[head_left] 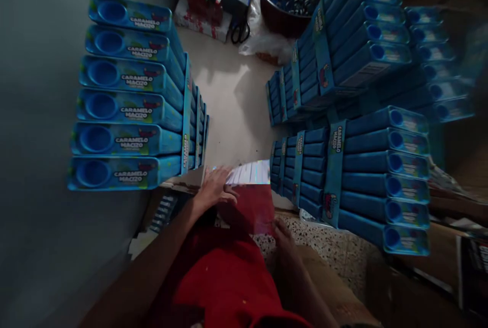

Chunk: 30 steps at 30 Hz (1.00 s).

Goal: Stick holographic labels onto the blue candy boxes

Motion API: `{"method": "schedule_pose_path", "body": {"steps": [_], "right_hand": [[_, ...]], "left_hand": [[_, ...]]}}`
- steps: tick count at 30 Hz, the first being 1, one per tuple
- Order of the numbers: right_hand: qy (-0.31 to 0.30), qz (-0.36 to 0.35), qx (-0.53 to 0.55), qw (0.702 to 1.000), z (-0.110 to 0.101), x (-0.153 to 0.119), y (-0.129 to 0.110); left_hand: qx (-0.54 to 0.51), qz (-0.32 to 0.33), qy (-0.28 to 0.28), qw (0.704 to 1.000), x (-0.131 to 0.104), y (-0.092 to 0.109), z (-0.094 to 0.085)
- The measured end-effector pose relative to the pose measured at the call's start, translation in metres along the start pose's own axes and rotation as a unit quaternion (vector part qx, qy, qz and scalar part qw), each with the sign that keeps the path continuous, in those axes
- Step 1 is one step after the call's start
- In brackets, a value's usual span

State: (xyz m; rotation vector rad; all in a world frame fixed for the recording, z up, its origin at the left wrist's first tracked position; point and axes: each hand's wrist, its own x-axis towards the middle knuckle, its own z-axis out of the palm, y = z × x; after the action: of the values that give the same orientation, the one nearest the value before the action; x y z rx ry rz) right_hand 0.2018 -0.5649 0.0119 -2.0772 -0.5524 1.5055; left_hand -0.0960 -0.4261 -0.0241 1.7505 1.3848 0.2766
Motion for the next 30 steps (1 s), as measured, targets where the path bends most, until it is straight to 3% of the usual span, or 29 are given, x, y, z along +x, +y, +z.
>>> {"method": "schedule_pose_path", "body": {"steps": [2,4,8,11,13,16,19,22,24,30], "right_hand": [[-0.026,-0.039,-0.008,0.999,-0.008,0.01,0.004],[-0.049,-0.062,-0.02,0.997,-0.012,0.022,0.011],[-0.057,-0.09,-0.065,0.992,-0.02,0.036,0.022],[-0.015,-0.148,-0.121,0.981,-0.019,0.027,0.016],[-0.011,-0.269,-0.21,0.94,-0.006,0.015,0.001],[-0.064,-0.492,-0.327,0.805,0.04,0.009,-0.035],[-0.056,-0.565,-0.377,0.732,0.1,0.028,-0.07],[-0.069,-0.582,-0.434,0.684,0.143,0.057,-0.083],[-0.087,-0.595,-0.448,0.662,0.152,0.07,-0.078],[-0.047,-0.638,-0.403,0.655,0.132,0.061,-0.051]], "left_hand": [[-0.056,-0.022,-0.083,0.995,-0.002,0.002,-0.002],[-0.113,-0.048,-0.121,0.985,-0.012,0.002,-0.005],[-0.199,-0.125,-0.133,0.963,-0.035,-0.004,-0.016],[-0.216,-0.158,-0.119,0.956,-0.037,-0.01,-0.026],[-0.192,-0.15,-0.081,0.966,-0.032,-0.012,-0.029],[-0.146,-0.132,-0.042,0.979,-0.021,-0.013,-0.03],[-0.125,-0.134,-0.031,0.983,-0.015,-0.012,-0.03],[-0.138,-0.138,-0.023,0.98,-0.011,-0.011,-0.028],[-0.168,-0.149,-0.017,0.974,-0.009,-0.01,-0.027],[-0.204,-0.162,-0.027,0.965,-0.003,-0.006,-0.026]]}}
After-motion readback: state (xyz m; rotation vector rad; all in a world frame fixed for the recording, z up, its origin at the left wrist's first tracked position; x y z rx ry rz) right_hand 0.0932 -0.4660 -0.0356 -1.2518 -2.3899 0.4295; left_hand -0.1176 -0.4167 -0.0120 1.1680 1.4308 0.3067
